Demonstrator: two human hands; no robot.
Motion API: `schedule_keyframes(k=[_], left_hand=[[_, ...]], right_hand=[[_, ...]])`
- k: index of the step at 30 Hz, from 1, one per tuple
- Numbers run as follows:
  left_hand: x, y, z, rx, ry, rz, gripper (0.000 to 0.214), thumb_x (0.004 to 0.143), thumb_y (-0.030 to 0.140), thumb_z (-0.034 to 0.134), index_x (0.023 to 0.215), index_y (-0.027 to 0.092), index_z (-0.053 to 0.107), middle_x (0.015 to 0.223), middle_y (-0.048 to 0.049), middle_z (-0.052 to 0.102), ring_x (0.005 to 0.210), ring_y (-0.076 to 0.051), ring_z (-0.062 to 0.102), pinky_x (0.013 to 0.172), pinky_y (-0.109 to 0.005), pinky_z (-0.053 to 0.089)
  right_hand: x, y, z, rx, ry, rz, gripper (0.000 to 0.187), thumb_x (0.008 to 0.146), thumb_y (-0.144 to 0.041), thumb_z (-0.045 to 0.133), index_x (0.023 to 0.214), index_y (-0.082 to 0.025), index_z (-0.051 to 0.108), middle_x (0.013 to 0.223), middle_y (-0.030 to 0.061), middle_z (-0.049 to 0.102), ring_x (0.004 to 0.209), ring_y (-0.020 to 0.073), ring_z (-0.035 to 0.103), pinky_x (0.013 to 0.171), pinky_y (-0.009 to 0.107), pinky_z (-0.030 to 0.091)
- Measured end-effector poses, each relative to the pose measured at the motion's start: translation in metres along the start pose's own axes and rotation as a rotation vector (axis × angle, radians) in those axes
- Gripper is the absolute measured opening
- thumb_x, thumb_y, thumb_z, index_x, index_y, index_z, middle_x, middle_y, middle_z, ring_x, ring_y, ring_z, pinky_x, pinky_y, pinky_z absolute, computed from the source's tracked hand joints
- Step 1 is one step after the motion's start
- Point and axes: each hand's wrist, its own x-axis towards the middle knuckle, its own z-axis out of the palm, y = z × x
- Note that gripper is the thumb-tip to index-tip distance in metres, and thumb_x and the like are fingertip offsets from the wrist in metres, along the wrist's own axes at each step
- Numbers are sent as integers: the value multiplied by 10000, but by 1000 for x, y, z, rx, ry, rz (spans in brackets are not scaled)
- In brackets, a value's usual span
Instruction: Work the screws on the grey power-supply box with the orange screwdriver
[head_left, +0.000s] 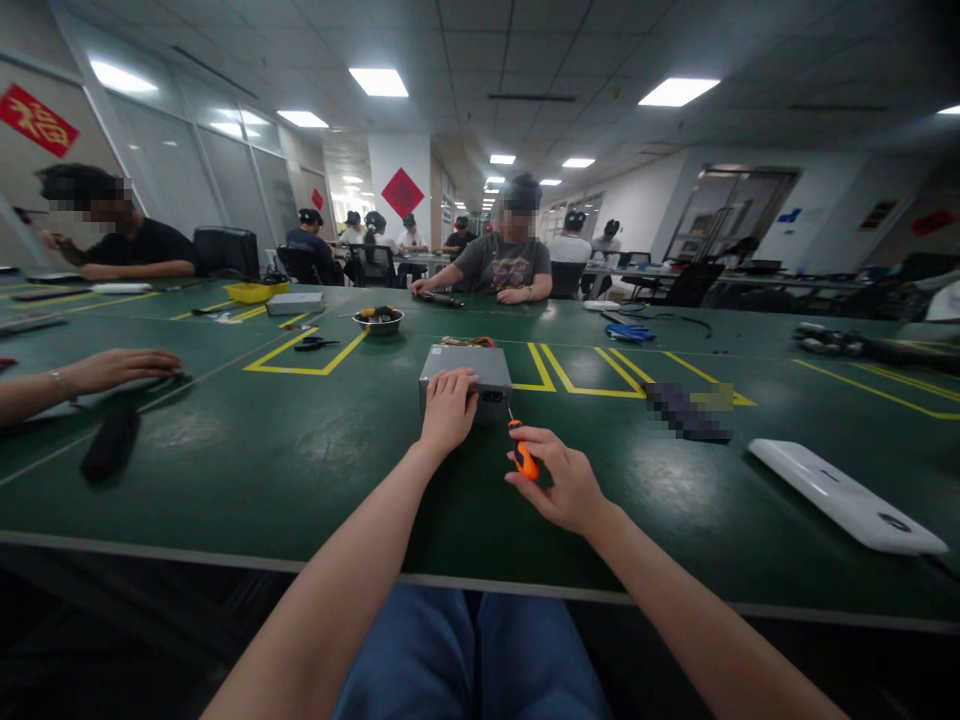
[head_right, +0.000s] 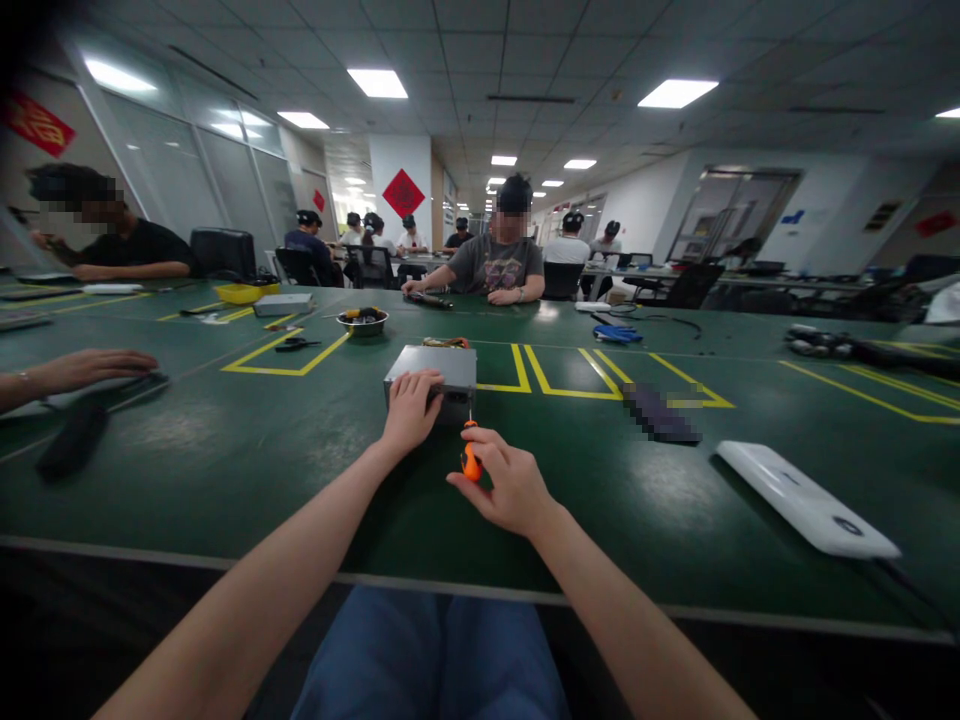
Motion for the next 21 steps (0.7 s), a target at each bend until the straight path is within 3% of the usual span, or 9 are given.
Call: schedule_keyframes(k=[6, 11, 15, 21], left_hand=[[0, 0, 0, -1, 3, 3, 228, 854, 201, 465, 1079, 232, 489, 1224, -17, 561, 1175, -181, 460, 1070, -383, 256], [0, 0, 0, 1, 6, 1, 227, 855, 196, 457, 1077, 229, 491, 1224, -24, 561, 1175, -182, 463, 1071, -389, 255], [0, 0, 1, 2, 9, 2, 229, 853, 193, 459, 1076, 231, 490, 1222, -20, 562, 1170, -184, 465, 1068, -389, 259], [0, 0, 0, 3, 6, 10, 231, 853, 200, 460, 1080, 228, 489, 1221, -26, 561, 1172, -186, 461, 1066, -389, 265]], right_hand=[[2, -2, -3, 19, -91, -22, 326, 883, -257, 453, 1196, -183, 400, 1186, 153, 513, 1070, 234, 563, 813, 363, 522], [1, -2, -1, -84, -57, -60, 244, 862, -285, 530, 1076, -182, 471, 1103, 139, 558, 951, 217, 609, 711, 306, 533], [-1, 0, 2, -36, -32, -29, 322, 835, -373, 579, 1046, -186, 425, 1088, 141, 577, 946, 225, 616, 713, 327, 539], [3, -4, -2, -65, -128, -57, 311, 895, -270, 449, 1190, -175, 417, 1160, 154, 529, 1012, 221, 586, 778, 335, 525]])
